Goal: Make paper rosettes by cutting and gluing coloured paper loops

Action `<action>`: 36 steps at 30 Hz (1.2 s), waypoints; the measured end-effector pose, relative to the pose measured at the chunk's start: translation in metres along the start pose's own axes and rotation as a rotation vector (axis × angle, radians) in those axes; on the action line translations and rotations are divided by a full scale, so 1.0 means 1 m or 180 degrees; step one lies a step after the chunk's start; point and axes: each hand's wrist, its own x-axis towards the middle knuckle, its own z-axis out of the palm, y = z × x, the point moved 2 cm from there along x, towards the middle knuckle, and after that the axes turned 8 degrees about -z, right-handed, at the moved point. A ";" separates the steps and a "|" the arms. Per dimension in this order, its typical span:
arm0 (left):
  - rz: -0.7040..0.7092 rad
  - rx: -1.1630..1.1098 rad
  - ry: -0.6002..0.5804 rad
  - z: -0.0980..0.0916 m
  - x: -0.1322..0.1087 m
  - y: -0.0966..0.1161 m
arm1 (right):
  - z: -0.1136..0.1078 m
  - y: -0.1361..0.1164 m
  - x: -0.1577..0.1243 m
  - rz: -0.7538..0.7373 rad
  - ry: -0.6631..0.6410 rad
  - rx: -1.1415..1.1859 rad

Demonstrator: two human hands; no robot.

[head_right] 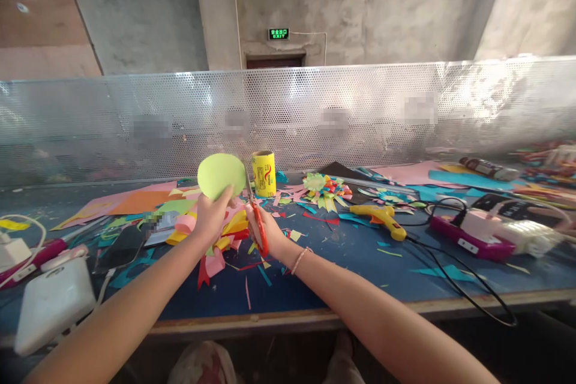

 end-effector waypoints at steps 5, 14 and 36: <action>0.0071 0.0079 0.0020 0.000 -0.002 0.002 | 0.000 0.000 0.000 0.0031 -0.0018 0.0118; -0.0030 -0.0051 0.0077 -0.004 0.002 0.002 | 0.000 -0.002 0.000 0.0144 0.0002 -0.0237; 0.0116 -0.0358 -0.0378 0.001 0.002 0.000 | 0.001 0.002 0.001 0.0128 0.0099 -0.0062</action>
